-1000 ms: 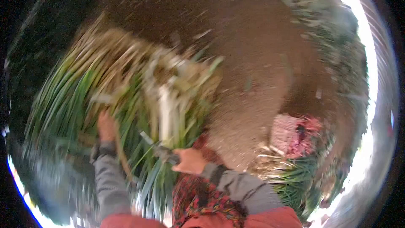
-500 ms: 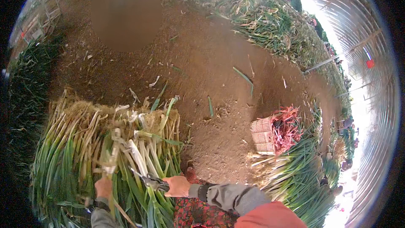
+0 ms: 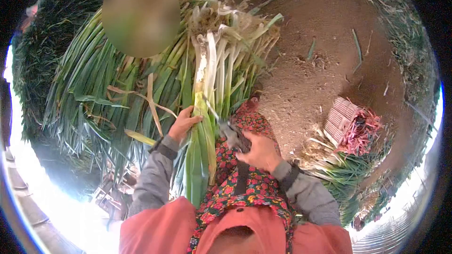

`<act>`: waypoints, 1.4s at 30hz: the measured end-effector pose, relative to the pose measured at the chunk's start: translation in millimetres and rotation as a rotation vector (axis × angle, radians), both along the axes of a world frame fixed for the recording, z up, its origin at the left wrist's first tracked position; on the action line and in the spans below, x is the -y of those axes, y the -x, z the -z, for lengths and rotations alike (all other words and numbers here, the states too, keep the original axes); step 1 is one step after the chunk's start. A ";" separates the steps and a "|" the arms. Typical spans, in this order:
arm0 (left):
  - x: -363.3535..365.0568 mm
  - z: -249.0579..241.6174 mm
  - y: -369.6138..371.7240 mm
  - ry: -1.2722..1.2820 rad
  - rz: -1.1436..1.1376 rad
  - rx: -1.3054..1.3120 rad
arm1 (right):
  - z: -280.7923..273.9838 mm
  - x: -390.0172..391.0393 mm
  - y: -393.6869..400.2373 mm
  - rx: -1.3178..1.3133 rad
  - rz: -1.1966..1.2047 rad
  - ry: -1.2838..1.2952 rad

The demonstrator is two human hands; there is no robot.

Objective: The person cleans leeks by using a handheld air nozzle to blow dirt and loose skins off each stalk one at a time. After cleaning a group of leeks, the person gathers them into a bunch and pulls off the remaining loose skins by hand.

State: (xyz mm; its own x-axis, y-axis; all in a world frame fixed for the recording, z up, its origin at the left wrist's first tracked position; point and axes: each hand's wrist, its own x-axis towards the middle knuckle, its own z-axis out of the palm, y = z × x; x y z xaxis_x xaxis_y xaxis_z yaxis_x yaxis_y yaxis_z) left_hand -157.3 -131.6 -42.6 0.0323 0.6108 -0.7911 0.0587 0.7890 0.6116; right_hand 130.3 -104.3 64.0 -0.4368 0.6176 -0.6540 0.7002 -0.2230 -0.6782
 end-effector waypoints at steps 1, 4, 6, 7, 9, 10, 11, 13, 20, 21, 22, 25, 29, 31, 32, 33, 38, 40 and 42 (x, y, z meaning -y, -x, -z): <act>8.2 8.0 -1.0 0.055 -0.058 0.025 | -5.7 5.3 0.1 0.012 -0.050 0.038; 24.6 18.9 -1.6 -0.130 0.039 -0.245 | -9.5 17.2 5.3 0.057 -0.136 0.088; 20.8 6.1 -2.9 -0.075 0.023 -0.271 | 14.8 6.9 23.6 0.092 -0.098 0.029; 11.3 -7.4 -4.4 -0.026 0.054 -0.327 | 21.4 -8.6 34.6 0.129 -0.020 0.075; 8.6 -12.5 -4.2 -0.020 0.069 -0.430 | 28.5 -18.3 38.5 0.100 0.043 0.044; 11.6 -9.5 -2.4 -0.062 0.058 -0.475 | 28.0 -21.3 42.0 0.086 0.075 0.031; 15.8 -5.9 -0.5 -0.102 0.049 -0.518 | 12.8 -16.0 37.7 0.077 -0.026 -0.013; 29.9 11.9 4.7 -0.153 -0.049 -0.470 | 0.6 12.3 31.6 0.064 -0.084 0.008; 54.2 10.1 10.1 -0.051 -0.075 -0.401 | 103.5 -59.9 89.2 0.182 -0.002 -0.016; 56.4 7.5 12.1 -0.001 -0.121 -0.307 | 112.5 -68.5 92.8 0.161 0.012 -0.053; 57.8 5.0 14.2 0.049 -0.167 -0.212 | 118.4 -75.2 95.1 0.141 0.027 -0.090; 64.5 4.5 16.6 0.076 -0.283 -0.054 | 94.1 -71.6 90.5 0.149 -0.035 -0.041; 63.7 -25.1 11.5 0.154 -0.421 0.129 | 75.6 -62.3 86.3 0.105 -0.047 -0.027; 77.3 -25.1 13.5 0.166 -0.496 0.177 | 89.1 -81.9 104.1 0.172 -0.065 -0.040; 81.6 -23.8 14.7 0.170 -0.533 0.201 | 104.5 -89.8 111.0 0.129 0.008 -0.076; 83.9 -23.0 15.5 0.167 -0.534 0.208 | 108.5 -97.8 113.7 0.125 -0.014 -0.098; 80.3 -30.4 18.8 0.223 -0.590 0.333 | 76.2 -87.9 106.1 0.154 -0.110 -0.016; 82.7 -33.3 19.3 0.231 -0.604 0.382 | 79.8 -82.8 108.9 0.170 -0.094 -0.061; 87.5 -33.3 22.7 0.229 -0.617 0.384 | 96.5 -98.7 122.1 0.157 -0.101 -0.020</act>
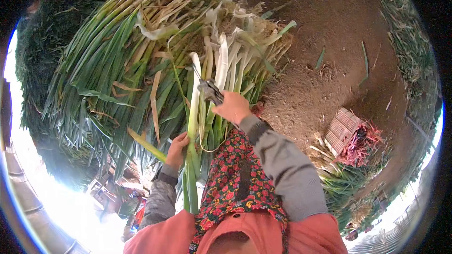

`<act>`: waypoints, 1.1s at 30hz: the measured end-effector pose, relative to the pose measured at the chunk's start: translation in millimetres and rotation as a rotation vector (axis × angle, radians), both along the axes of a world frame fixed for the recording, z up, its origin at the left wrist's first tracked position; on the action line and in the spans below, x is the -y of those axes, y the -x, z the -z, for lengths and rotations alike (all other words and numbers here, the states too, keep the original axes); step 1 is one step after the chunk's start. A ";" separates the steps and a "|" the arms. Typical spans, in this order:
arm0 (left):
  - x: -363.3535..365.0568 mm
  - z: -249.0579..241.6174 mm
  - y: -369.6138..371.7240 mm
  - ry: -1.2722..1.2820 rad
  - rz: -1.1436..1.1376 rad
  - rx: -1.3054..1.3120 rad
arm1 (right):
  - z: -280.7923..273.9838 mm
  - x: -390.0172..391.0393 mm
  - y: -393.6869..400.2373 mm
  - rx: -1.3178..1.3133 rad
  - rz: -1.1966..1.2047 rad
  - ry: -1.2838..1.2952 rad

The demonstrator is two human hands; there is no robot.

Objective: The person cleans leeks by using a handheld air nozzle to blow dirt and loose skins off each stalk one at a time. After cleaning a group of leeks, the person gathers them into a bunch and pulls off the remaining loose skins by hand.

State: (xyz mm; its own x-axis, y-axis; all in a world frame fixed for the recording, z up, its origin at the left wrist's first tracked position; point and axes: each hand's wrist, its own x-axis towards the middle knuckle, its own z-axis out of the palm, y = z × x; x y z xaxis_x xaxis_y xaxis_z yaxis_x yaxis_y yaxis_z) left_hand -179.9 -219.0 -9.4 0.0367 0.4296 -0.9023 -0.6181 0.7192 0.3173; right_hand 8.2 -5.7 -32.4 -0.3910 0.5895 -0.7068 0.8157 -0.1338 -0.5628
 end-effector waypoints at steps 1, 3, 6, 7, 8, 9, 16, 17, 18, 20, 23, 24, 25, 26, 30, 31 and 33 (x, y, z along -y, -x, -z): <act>4.5 2.5 0.9 0.005 -0.006 -0.019 | 8.9 -3.9 7.4 0.008 0.042 -0.020; 6.0 1.9 0.0 0.003 -0.044 -0.059 | 2.5 -5.2 12.0 0.019 0.119 -0.003; -11.2 -22.7 0.2 -0.035 -0.061 -0.091 | -24.0 14.8 -7.3 -0.022 -0.029 0.150; -17.1 -31.7 3.9 -0.056 -0.022 -0.079 | -26.5 26.7 -18.6 -0.094 -0.065 0.041; -24.1 -41.1 5.0 -0.077 0.016 -0.069 | -29.9 32.1 -30.7 -0.129 0.005 0.008; -32.1 -51.6 1.7 -0.097 0.030 -0.101 | -37.6 33.9 -41.0 -0.167 0.072 -0.025; -102.7 -85.6 -23.3 -0.336 0.400 -0.249 | -99.9 40.9 -80.9 -0.413 0.576 -0.131; -101.0 -65.4 -30.1 -0.427 0.493 -0.387 | -106.7 36.1 -88.1 -0.379 0.583 -0.139; -102.4 -52.7 -40.0 -0.379 0.546 -0.447 | -105.5 34.9 -92.9 -0.341 0.565 -0.103; -105.3 -29.4 -63.5 -0.281 0.646 -0.575 | -98.5 31.3 -100.2 -0.274 0.524 -0.034; -47.0 61.6 -87.8 -0.104 0.721 -0.894 | -29.5 65.9 -104.8 -0.121 0.239 0.009; -38.8 66.2 -96.1 -0.169 0.738 -0.990 | -22.0 74.0 -103.9 -0.043 0.124 -0.023; -34.2 68.7 -104.2 -0.234 0.750 -1.085 | -23.5 72.3 -100.7 -0.114 0.226 0.041; -27.3 70.8 -106.6 -0.292 0.766 -1.175 | -26.7 71.1 -97.2 -0.137 0.265 0.052; -58.8 57.3 -49.8 -0.248 0.787 -1.182 | -53.1 56.4 -78.1 -0.192 0.138 0.146; -75.7 57.8 -22.9 -0.365 0.733 -1.396 | -56.5 54.6 -75.6 -0.192 0.034 0.184; -122.1 55.8 33.9 -0.445 0.710 -1.746 | -44.4 48.0 -72.0 -0.235 0.082 0.100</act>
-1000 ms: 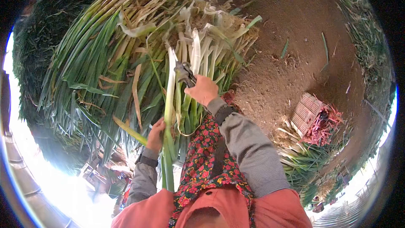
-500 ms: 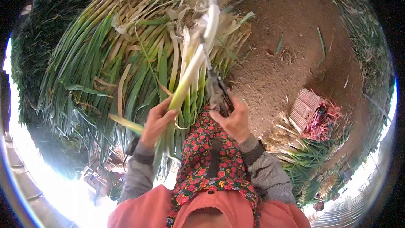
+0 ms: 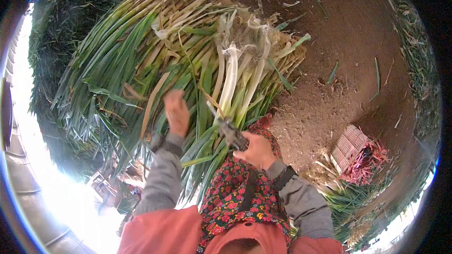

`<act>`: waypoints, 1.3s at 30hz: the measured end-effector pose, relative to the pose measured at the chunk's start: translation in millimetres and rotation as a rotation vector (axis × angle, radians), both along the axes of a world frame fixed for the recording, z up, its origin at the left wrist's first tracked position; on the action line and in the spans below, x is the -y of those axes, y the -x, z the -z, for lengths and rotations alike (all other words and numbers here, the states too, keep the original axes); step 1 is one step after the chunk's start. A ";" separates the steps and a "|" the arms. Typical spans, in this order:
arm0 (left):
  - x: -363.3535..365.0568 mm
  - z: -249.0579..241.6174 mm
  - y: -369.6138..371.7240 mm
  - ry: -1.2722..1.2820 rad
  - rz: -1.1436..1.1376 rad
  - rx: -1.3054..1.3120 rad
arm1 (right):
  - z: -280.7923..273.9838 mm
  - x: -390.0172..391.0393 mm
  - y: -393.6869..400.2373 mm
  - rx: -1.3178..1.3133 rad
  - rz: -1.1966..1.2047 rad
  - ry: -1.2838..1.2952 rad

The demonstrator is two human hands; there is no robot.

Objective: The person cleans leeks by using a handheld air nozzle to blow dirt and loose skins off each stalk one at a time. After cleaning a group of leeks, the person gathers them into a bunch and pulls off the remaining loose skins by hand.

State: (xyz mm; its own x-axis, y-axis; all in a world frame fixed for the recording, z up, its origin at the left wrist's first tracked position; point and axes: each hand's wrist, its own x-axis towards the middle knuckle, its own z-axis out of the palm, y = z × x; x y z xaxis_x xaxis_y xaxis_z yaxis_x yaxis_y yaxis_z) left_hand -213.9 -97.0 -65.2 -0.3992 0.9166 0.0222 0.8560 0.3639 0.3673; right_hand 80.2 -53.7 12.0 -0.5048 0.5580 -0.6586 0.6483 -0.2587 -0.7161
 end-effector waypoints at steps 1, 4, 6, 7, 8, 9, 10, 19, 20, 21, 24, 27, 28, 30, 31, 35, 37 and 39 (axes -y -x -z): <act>-22.6 0.1 21.6 0.017 0.004 -0.104 | 6.7 -6.4 1.7 -0.017 0.031 -0.040; -64.5 27.2 78.3 0.398 -0.071 -0.139 | 9.5 -37.6 17.5 0.067 0.076 -0.032; -75.7 64.8 111.9 0.567 -0.062 -0.080 | 10.1 -41.1 27.7 0.109 -0.048 -0.089; -85.3 68.7 118.5 0.653 -0.059 -0.050 | 11.4 -42.0 30.6 0.106 -0.048 -0.110; -93.8 70.2 127.1 0.674 -0.046 0.056 | 12.1 -42.6 33.6 0.100 -0.050 -0.130; -97.8 68.3 126.3 0.751 -0.006 -0.032 | 12.5 -45.2 37.8 0.090 -0.052 -0.150; -103.2 67.6 119.3 0.824 0.034 -0.121 | 12.7 -53.6 39.1 0.136 -0.056 -0.045; -99.9 33.6 99.4 0.825 0.101 -0.017 | 16.3 -30.0 24.8 0.075 0.003 -0.059; -93.9 24.3 94.4 0.800 0.103 0.066 | 15.3 -29.5 19.9 0.086 0.033 -0.072; -83.7 15.5 88.2 0.779 0.105 0.151 | 13.2 -27.3 14.5 0.099 0.062 -0.082; -47.7 -36.4 42.1 0.648 -0.216 0.974 | 6.7 -20.3 1.5 0.040 0.149 -0.154; 14.8 -42.8 -0.1 0.615 -0.395 1.128 | -17.1 -9.0 -3.6 0.027 0.121 -0.084; 28.6 -46.3 -12.5 0.602 -0.466 1.101 | -26.4 3.8 -6.9 0.011 0.081 -0.122; 41.5 -52.5 -31.2 0.542 -0.599 1.162 | -53.9 15.1 -13.9 0.064 -0.106 0.002; 42.2 -57.0 -37.3 0.491 -0.657 1.245 | -54.2 20.6 -14.6 0.076 -0.134 0.013; 47.5 -56.5 -54.0 0.402 -0.666 1.190 | -19.0 29.9 4.7 0.125 -0.092 -0.018; 48.9 -59.7 -51.7 0.362 -0.677 1.294 | 12.1 8.8 20.3 0.158 -0.029 -0.065; 51.7 -62.2 -49.7 0.302 -0.687 1.400 | 27.1 -5.7 29.8 0.163 0.060 -0.077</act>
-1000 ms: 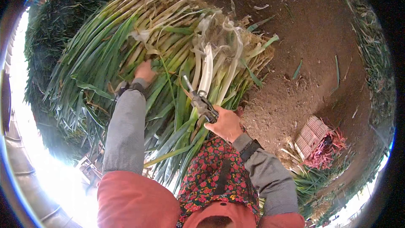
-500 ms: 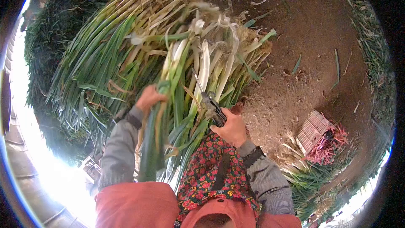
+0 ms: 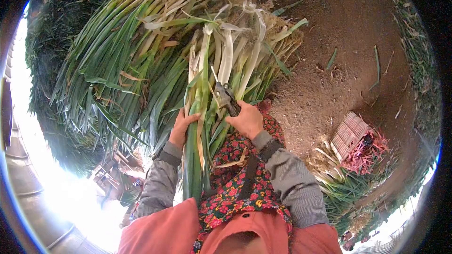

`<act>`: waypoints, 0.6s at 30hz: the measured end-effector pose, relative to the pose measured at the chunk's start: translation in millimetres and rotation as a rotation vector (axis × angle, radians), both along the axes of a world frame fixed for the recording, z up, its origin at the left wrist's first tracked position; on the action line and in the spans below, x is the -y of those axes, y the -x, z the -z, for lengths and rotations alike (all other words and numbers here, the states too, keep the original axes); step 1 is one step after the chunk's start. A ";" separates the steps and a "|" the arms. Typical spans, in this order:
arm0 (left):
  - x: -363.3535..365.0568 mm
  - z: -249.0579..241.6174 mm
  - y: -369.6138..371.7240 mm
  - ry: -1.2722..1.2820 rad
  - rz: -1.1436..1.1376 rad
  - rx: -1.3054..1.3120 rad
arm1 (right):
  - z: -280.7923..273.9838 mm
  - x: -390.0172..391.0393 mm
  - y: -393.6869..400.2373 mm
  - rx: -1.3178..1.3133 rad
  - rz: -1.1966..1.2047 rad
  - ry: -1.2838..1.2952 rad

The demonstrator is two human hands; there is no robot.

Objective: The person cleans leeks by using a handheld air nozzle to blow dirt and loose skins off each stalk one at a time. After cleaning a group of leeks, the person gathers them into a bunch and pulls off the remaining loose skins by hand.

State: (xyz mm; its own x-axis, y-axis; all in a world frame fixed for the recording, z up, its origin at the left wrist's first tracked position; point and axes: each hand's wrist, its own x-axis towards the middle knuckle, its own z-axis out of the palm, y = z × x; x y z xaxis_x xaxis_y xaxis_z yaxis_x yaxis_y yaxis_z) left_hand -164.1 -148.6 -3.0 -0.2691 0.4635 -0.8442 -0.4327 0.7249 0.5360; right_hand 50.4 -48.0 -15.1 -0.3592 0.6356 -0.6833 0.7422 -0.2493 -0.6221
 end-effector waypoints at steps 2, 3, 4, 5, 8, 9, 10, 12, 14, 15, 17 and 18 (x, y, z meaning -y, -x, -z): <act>-2.3 -10.1 1.7 -0.004 -0.073 0.105 | -30.3 2.6 -8.1 -0.066 -0.054 0.088; -4.0 -15.2 1.4 -0.005 -0.110 0.163 | -47.3 9.7 -15.9 -0.092 -0.080 0.132; -5.2 -16.6 1.9 -0.011 -0.148 0.220 | -58.6 24.0 -25.3 -0.085 -0.132 0.120; -0.9 -11.8 3.7 0.017 -0.114 0.149 | -74.2 34.5 -30.8 -0.090 -0.142 0.121; -4.7 -17.0 -2.3 0.026 -0.023 -0.025 | -69.3 36.5 -26.1 -0.090 -0.136 0.117; 0.2 -11.8 -2.6 0.030 0.001 -0.091 | -55.0 33.2 -18.6 -0.090 -0.128 0.112; 9.2 -2.2 -1.7 0.032 0.023 -0.162 | -30.8 29.0 -7.3 -0.078 -0.101 0.067; 14.2 -2.6 0.3 0.045 0.050 -0.243 | -3.2 5.1 18.3 0.002 -0.051 0.019; 11.2 -16.5 0.3 0.068 0.062 -0.254 | 18.0 0.9 19.8 0.017 0.009 0.007; 13.6 -16.8 0.5 0.064 0.063 -0.270 | 6.0 1.3 17.2 0.007 -0.007 0.033; 22.6 -16.7 -3.2 0.053 0.057 -0.297 | -34.9 14.2 4.2 -0.008 -0.048 0.081; 26.7 -18.4 -6.1 0.062 0.060 -0.292 | -40.6 28.6 -5.7 -0.032 -0.091 0.027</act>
State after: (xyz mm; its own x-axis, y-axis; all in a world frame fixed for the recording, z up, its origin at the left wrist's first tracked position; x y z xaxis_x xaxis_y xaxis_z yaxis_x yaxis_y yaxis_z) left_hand -158.1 -175.3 15.4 -0.4779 0.4361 -0.7625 -0.2225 0.7796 0.5854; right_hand 56.1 -76.6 25.5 -0.4364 0.5810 -0.6870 0.7423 -0.1990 -0.6398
